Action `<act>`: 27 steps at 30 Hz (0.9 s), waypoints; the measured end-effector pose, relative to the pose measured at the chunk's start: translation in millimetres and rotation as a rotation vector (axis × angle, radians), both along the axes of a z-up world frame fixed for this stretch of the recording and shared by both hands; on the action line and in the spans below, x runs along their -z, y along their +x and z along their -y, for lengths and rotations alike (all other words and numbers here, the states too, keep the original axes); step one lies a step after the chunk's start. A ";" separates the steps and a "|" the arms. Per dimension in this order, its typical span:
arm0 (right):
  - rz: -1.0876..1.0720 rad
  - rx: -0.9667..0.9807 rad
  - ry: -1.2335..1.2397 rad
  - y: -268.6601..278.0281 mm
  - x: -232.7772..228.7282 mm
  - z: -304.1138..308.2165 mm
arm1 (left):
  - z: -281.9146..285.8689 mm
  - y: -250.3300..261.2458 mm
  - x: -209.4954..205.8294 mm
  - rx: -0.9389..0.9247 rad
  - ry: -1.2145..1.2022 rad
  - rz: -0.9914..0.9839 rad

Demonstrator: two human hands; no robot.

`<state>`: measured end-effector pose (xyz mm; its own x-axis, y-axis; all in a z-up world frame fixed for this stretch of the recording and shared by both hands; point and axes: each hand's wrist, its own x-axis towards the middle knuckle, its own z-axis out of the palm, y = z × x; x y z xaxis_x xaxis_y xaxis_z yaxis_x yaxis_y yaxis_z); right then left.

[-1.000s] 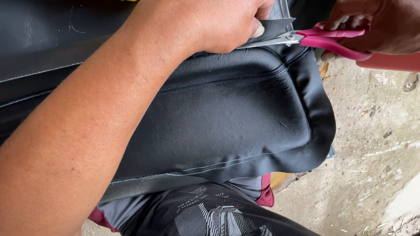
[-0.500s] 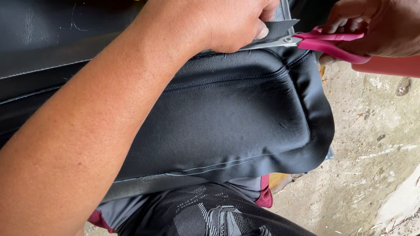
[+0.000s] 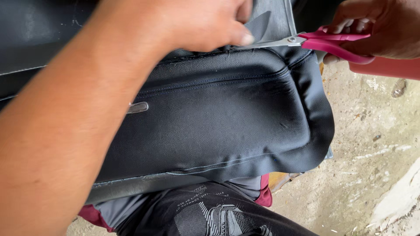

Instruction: The person trims excess black vinyl fabric from the edge of a car door panel using shears and then uses a flat metal tool to tuck the remaining fabric edge into the panel groove.

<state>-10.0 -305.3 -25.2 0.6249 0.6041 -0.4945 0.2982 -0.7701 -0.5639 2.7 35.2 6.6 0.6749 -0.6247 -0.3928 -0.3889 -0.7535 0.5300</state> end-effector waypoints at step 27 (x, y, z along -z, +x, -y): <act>-0.030 -0.048 -0.045 17.0 -5.6 -8.8 | -4.8 -10.6 20.6 -0.086 -0.216 0.186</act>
